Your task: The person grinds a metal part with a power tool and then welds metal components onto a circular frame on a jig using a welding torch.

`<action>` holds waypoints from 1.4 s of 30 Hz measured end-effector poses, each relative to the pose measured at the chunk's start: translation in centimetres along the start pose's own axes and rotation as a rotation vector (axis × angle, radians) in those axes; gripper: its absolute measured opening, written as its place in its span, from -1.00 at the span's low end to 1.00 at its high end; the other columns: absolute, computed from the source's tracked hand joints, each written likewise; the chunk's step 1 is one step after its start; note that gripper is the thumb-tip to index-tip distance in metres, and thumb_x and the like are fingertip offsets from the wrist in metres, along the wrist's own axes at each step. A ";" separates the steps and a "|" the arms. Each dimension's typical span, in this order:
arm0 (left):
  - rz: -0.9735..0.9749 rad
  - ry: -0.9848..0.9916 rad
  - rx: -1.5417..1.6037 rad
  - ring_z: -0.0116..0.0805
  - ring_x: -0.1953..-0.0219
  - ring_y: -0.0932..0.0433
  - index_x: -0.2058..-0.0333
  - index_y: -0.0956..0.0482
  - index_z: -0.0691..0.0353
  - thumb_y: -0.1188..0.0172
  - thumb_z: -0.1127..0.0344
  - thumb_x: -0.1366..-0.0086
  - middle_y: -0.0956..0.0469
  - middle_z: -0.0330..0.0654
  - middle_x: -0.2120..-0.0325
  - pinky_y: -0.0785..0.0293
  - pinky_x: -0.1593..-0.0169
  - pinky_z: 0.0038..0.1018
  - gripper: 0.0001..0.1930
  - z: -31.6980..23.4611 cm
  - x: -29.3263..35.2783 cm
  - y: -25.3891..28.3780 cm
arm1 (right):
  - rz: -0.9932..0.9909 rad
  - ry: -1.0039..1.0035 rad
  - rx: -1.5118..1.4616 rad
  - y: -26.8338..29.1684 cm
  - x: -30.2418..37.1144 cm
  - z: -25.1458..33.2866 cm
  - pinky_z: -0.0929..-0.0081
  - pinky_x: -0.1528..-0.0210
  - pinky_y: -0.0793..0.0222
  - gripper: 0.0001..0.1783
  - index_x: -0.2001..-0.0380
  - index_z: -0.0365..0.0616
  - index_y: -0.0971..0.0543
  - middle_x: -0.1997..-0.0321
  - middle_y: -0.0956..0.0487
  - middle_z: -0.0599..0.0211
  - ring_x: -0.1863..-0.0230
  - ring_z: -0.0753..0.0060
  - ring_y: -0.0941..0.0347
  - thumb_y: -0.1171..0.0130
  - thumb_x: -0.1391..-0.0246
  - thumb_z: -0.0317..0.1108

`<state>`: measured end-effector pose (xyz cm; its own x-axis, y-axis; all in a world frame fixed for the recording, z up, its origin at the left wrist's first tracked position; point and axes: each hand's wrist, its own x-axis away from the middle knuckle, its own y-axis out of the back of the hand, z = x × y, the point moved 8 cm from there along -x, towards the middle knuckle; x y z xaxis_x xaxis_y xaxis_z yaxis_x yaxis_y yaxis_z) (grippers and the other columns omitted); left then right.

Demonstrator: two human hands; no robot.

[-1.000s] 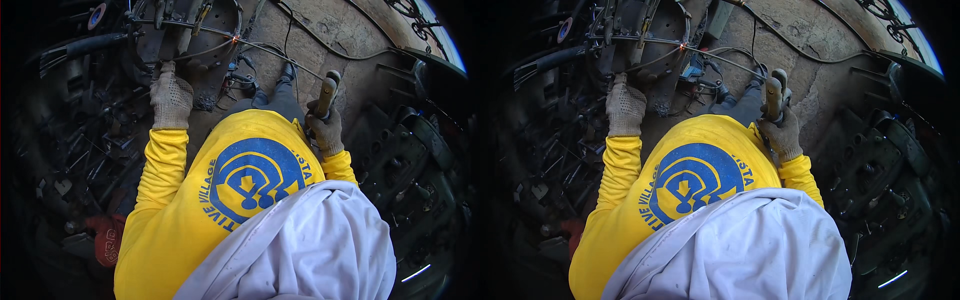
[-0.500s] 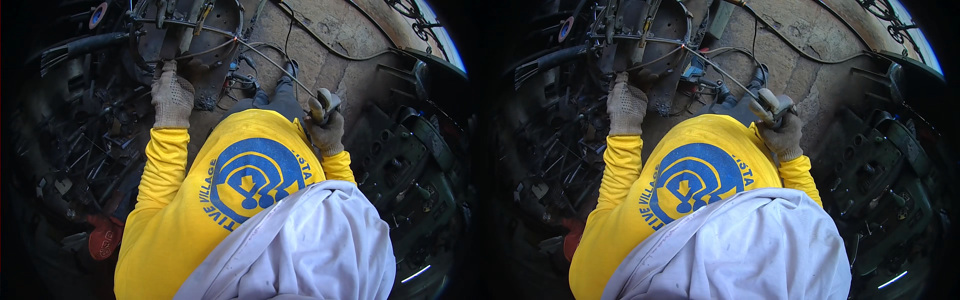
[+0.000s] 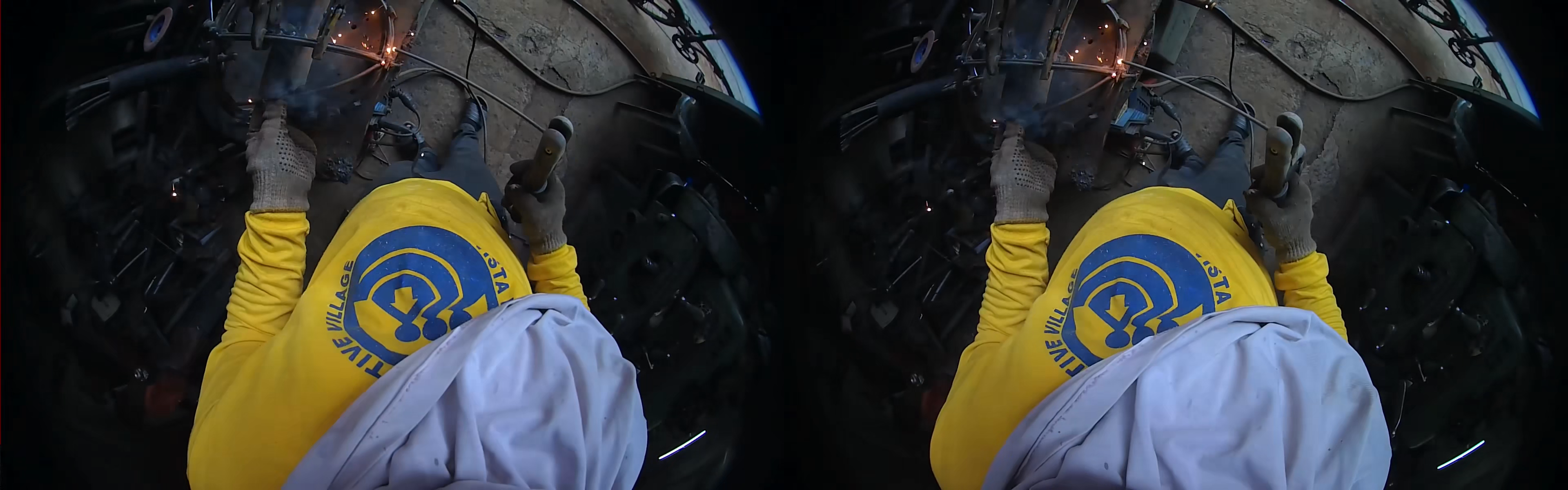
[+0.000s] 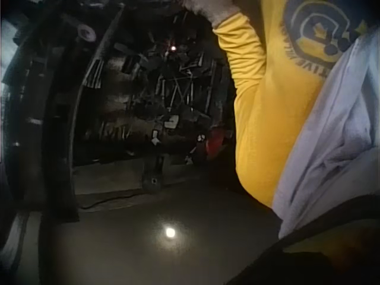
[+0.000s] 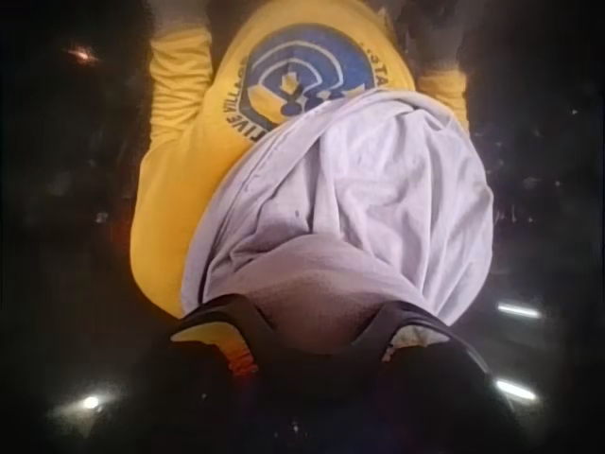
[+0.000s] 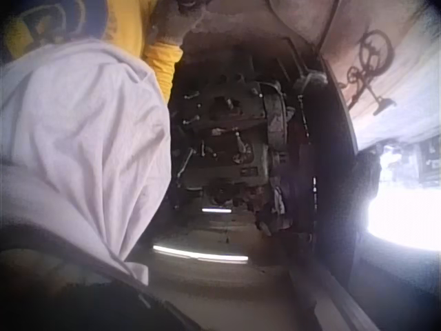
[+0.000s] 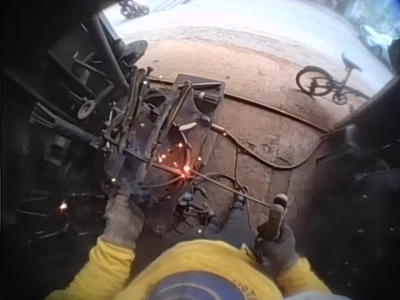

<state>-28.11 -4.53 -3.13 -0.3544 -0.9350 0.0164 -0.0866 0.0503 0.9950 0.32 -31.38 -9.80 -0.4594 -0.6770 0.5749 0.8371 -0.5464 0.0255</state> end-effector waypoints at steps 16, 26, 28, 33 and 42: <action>0.189 0.739 1.831 0.04 0.13 -0.60 0.02 -0.47 0.34 -0.03 0.29 -0.35 -0.59 0.11 0.15 -0.55 -0.04 -0.13 -0.69 0.8 0.7 -4.5 | 0.018 0.135 0.175 0.1 -0.2 -0.9 0.56 0.28 -0.44 -0.58 0.12 -0.23 -0.53 0.40 -0.57 0.36 0.43 0.53 -0.51 -0.27 0.16 -0.47; 0.123 0.671 1.939 -0.02 0.13 -0.62 0.01 -0.48 0.32 -0.04 0.35 -0.38 -0.59 0.05 0.12 -0.58 -0.01 -0.19 -0.73 0.0 0.3 -3.6 | 0.104 0.119 -0.026 -0.9 -0.1 -0.5 0.61 0.33 -0.38 -0.61 0.13 -0.25 -0.52 0.41 -0.52 0.44 0.46 0.62 -0.44 -0.27 0.10 -0.42; 0.141 0.692 1.941 -0.02 0.13 -0.63 0.01 -0.49 0.33 -0.01 0.33 -0.40 -0.61 0.05 0.14 -0.57 -0.03 -0.11 -0.73 0.4 0.3 -4.2 | 0.108 0.108 -0.066 -0.9 0.0 -0.8 0.62 0.34 -0.37 -0.63 0.14 -0.25 -0.53 0.42 -0.52 0.45 0.46 0.62 -0.42 -0.26 0.09 -0.41; 0.147 0.692 1.932 -0.06 0.17 -0.65 -0.01 -0.48 0.32 0.05 0.30 -0.43 -0.62 0.04 0.17 -0.59 -0.01 -0.05 -0.71 1.2 0.4 -5.1 | 0.077 0.182 0.066 -0.4 -0.1 -0.5 0.63 0.35 -0.36 -0.62 0.11 -0.23 -0.52 0.45 -0.52 0.44 0.49 0.62 -0.43 -0.25 0.08 -0.43; 0.159 0.798 1.853 -0.17 0.12 -0.63 0.02 -0.54 0.28 0.00 0.23 -0.42 -0.62 -0.08 0.11 -0.56 -0.05 -0.14 -0.69 0.4 0.9 -4.3 | 0.031 0.053 0.072 -0.5 -0.2 -0.6 0.53 0.26 -0.41 -0.62 0.16 -0.25 -0.51 0.35 -0.51 0.43 0.40 0.55 -0.44 -0.27 0.14 -0.46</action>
<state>-28.47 -5.44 -7.43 -0.0893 -0.7761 0.6242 -0.9485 -0.1251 -0.2912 -0.13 -31.24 -10.40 -0.4460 -0.7193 0.5325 0.8696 -0.4891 0.0677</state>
